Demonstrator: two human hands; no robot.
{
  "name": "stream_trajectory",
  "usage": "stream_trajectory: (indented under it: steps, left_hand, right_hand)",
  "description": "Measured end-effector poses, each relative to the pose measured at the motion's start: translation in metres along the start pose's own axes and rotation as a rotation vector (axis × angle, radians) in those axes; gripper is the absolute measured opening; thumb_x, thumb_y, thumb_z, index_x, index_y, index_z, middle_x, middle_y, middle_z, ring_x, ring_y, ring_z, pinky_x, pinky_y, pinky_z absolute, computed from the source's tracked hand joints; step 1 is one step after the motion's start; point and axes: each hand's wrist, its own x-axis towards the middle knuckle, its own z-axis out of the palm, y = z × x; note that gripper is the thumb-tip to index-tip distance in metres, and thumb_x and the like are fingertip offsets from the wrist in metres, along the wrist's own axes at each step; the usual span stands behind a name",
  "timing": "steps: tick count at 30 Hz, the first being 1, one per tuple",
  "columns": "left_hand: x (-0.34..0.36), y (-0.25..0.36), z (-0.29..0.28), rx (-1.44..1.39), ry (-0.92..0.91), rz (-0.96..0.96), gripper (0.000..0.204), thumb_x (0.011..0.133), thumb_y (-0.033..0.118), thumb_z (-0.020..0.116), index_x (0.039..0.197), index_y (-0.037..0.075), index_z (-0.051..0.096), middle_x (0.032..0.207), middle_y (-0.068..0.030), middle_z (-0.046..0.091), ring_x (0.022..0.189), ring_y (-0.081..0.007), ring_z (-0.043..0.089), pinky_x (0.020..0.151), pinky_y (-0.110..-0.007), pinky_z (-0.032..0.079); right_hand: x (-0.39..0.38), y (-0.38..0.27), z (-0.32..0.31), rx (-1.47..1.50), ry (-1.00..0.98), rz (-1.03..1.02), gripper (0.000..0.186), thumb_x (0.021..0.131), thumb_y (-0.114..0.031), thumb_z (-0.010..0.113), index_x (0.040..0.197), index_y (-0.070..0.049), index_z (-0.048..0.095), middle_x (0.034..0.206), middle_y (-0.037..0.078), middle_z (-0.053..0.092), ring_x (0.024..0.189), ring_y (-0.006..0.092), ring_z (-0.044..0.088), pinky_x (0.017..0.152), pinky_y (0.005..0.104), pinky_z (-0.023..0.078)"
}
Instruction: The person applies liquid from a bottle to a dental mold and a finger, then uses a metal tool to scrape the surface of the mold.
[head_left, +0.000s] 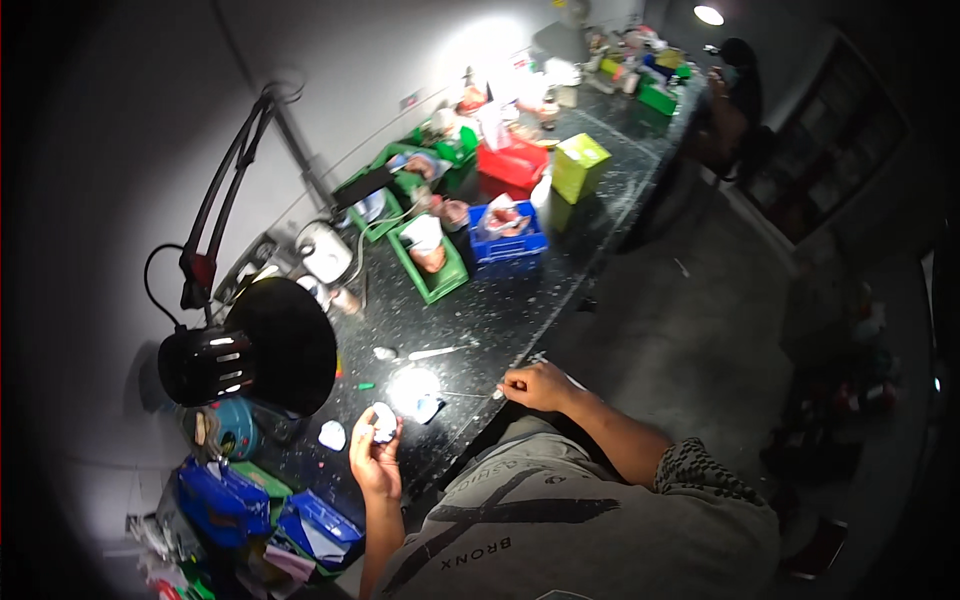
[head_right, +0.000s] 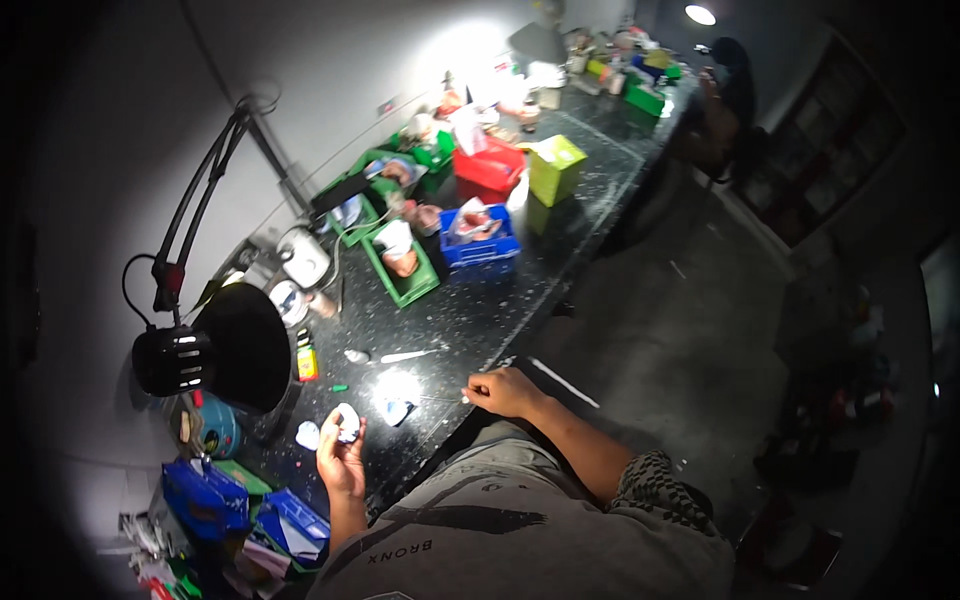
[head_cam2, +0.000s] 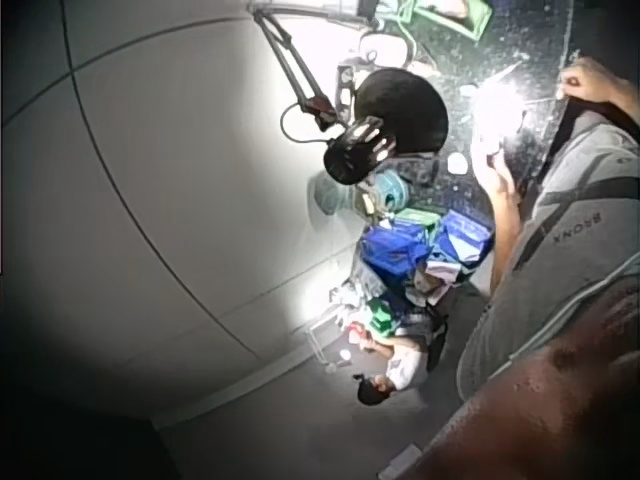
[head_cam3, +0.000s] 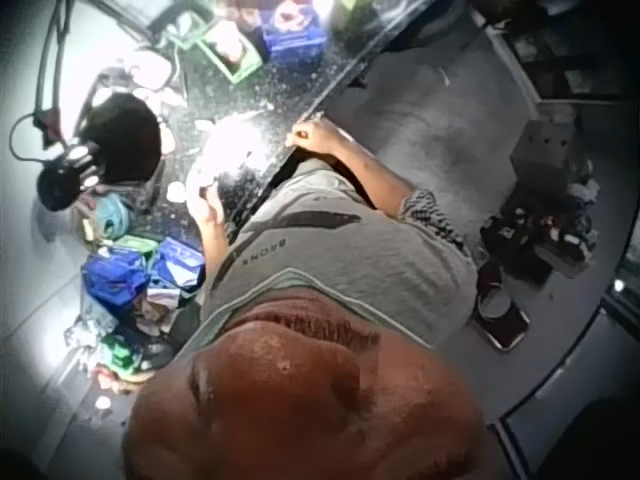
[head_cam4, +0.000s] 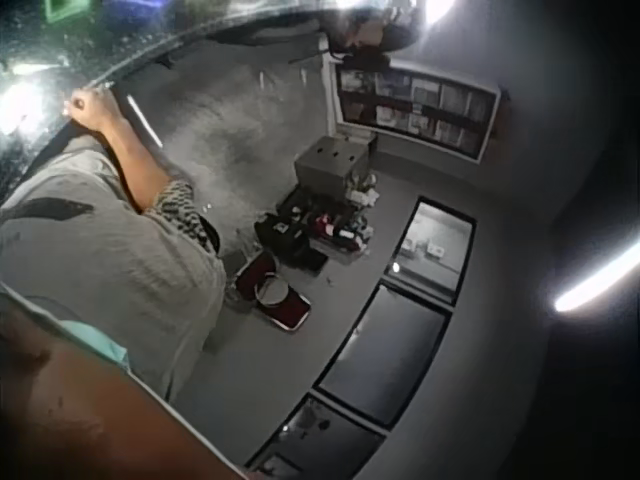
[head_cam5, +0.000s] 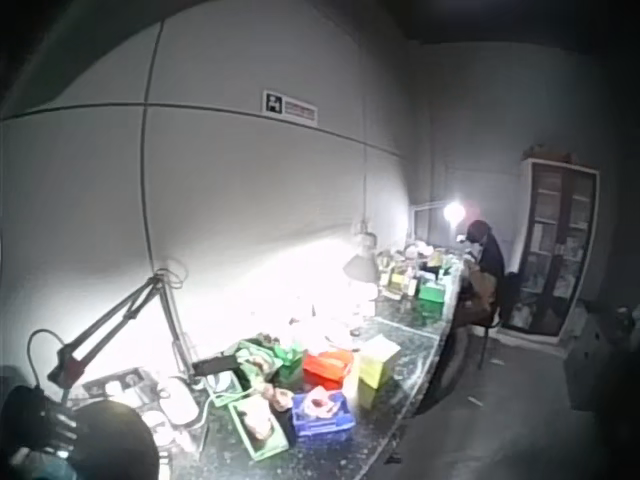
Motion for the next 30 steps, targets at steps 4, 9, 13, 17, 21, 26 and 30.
stream_trajectory:
  steps: [4, 9, 13, 17, 21, 26, 30]
  left_hand:
    - [0.013, -0.012, 0.027, -0.072, -0.019, 0.060, 0.042, 0.103, 0.017, 0.057, 0.133, -0.012, 0.058, 0.128, -0.0228, 0.066, 0.113, -0.0359, 0.071, 0.101, -0.046, 0.061]
    - [0.010, -0.050, 0.059, -0.018, -0.133, -0.011, 0.038, 0.104, 0.014, 0.055, 0.135, -0.008, 0.056, 0.129, -0.0218, 0.067, 0.112, -0.0378, 0.072, 0.101, -0.045, 0.061]
    - [0.017, -0.086, 0.086, -0.060, -0.031, -0.083, 0.030, 0.104, 0.012, 0.059, 0.128, -0.006, 0.060, 0.124, -0.0209, 0.068, 0.111, -0.0376, 0.072, 0.098, -0.045, 0.063]
    - [0.027, -0.112, 0.140, 0.010, -0.049, -0.027, 0.030, 0.101, 0.016, 0.068, 0.125, -0.002, 0.064, 0.119, -0.0164, 0.069, 0.108, -0.0341, 0.074, 0.094, -0.040, 0.065]
    - [0.044, -0.147, 0.190, 0.053, 0.003, 0.054, 0.020, 0.104, 0.013, 0.064, 0.121, 0.001, 0.062, 0.113, -0.0138, 0.069, 0.102, -0.0316, 0.075, 0.092, -0.043, 0.065]
    - [0.054, -0.220, 0.334, 0.042, 0.055, 0.117, 0.020, 0.105, 0.014, 0.063, 0.120, 0.001, 0.064, 0.113, -0.0139, 0.070, 0.104, -0.0315, 0.075, 0.091, -0.039, 0.064]
    - [0.031, -0.268, 0.437, 0.029, 0.037, 0.137, 0.019, 0.106, 0.012, 0.062, 0.120, 0.002, 0.065, 0.113, -0.0142, 0.070, 0.101, -0.0306, 0.075, 0.083, -0.034, 0.063]
  right_hand:
    - [-0.040, -0.002, -0.022, -0.052, -0.009, 0.143, 0.029, 0.099, -0.033, 0.069, 0.086, -0.007, 0.071, 0.065, 0.010, 0.066, 0.059, 0.0309, 0.067, 0.057, 0.0417, 0.050]
    - [-0.060, 0.009, -0.055, -0.060, 0.128, 0.145, 0.029, 0.099, -0.031, 0.070, 0.087, -0.006, 0.070, 0.069, 0.012, 0.068, 0.060, 0.0317, 0.067, 0.060, 0.0420, 0.051]
    - [-0.065, 0.044, -0.087, -0.055, 0.225, 0.182, 0.029, 0.099, -0.032, 0.070, 0.088, -0.005, 0.070, 0.070, 0.012, 0.068, 0.060, 0.0302, 0.067, 0.060, 0.0411, 0.050]
    - [-0.061, 0.100, -0.131, -0.015, 0.264, 0.220, 0.031, 0.100, -0.034, 0.070, 0.088, -0.005, 0.070, 0.070, 0.012, 0.068, 0.059, 0.0291, 0.066, 0.058, 0.0402, 0.048]
    - [-0.041, 0.165, -0.174, 0.138, 0.344, 0.214, 0.031, 0.100, -0.035, 0.071, 0.092, -0.005, 0.073, 0.072, 0.012, 0.069, 0.061, 0.0272, 0.066, 0.061, 0.0390, 0.050]
    - [-0.032, 0.275, -0.287, 0.223, 0.271, 0.326, 0.027, 0.100, -0.029, 0.074, 0.098, -0.003, 0.075, 0.078, 0.007, 0.070, 0.075, 0.0077, 0.059, 0.069, 0.0306, 0.051]
    - [0.008, 0.337, -0.405, 0.279, 0.167, 0.297, 0.025, 0.100, -0.027, 0.073, 0.098, -0.002, 0.075, 0.082, 0.005, 0.073, 0.076, 0.0095, 0.063, 0.071, 0.0317, 0.053]
